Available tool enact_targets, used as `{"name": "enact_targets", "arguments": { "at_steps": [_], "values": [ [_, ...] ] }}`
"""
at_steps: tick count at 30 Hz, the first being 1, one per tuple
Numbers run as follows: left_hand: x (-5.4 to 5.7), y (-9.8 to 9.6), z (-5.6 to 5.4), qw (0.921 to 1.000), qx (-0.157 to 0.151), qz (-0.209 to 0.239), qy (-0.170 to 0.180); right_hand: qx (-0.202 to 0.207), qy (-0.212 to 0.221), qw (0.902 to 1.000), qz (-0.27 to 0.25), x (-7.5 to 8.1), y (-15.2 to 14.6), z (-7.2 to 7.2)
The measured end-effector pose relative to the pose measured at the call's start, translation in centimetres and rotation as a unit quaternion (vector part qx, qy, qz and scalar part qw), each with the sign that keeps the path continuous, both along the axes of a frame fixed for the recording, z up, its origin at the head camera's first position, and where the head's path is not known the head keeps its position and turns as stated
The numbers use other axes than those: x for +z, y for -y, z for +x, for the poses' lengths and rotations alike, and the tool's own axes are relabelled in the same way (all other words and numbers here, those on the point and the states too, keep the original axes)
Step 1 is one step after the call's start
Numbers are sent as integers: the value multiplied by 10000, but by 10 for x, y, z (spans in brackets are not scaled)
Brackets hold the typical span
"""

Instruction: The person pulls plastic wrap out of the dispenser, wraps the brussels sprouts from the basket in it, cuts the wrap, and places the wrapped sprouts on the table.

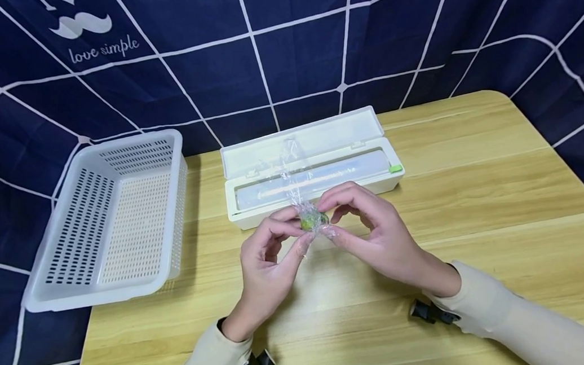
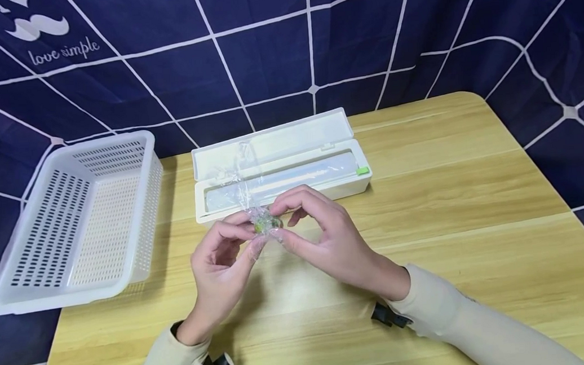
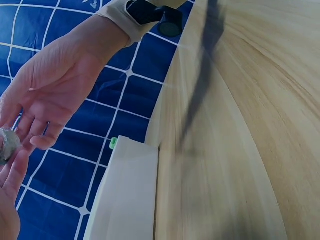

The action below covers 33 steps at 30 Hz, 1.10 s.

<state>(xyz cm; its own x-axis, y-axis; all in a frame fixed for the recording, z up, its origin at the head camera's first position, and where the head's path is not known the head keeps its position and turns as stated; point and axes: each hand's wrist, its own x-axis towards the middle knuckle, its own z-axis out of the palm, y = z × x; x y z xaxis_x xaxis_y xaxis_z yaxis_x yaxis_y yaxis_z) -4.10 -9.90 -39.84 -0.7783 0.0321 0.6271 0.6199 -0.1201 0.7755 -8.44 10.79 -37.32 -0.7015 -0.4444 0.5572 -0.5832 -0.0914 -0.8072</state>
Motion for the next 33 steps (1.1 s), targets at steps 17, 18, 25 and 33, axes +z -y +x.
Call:
{"name": "enact_targets", "arguments": {
  "at_steps": [17,18,25,33],
  "values": [
    [0,5,-1,9995,38,-195,255,-27,238,9993,290,-5,1,0],
    [0,5,0,9994,54,-202,280,-30,196,9994,295,-5,1,0],
    [0,3,2,9988,123,-447,158,-155,94,9990,407,-6,2,1],
    [-2,2,-1,9982,25,-591,-100,-242,215,9968,735,-5,1,3]
  ]
}}
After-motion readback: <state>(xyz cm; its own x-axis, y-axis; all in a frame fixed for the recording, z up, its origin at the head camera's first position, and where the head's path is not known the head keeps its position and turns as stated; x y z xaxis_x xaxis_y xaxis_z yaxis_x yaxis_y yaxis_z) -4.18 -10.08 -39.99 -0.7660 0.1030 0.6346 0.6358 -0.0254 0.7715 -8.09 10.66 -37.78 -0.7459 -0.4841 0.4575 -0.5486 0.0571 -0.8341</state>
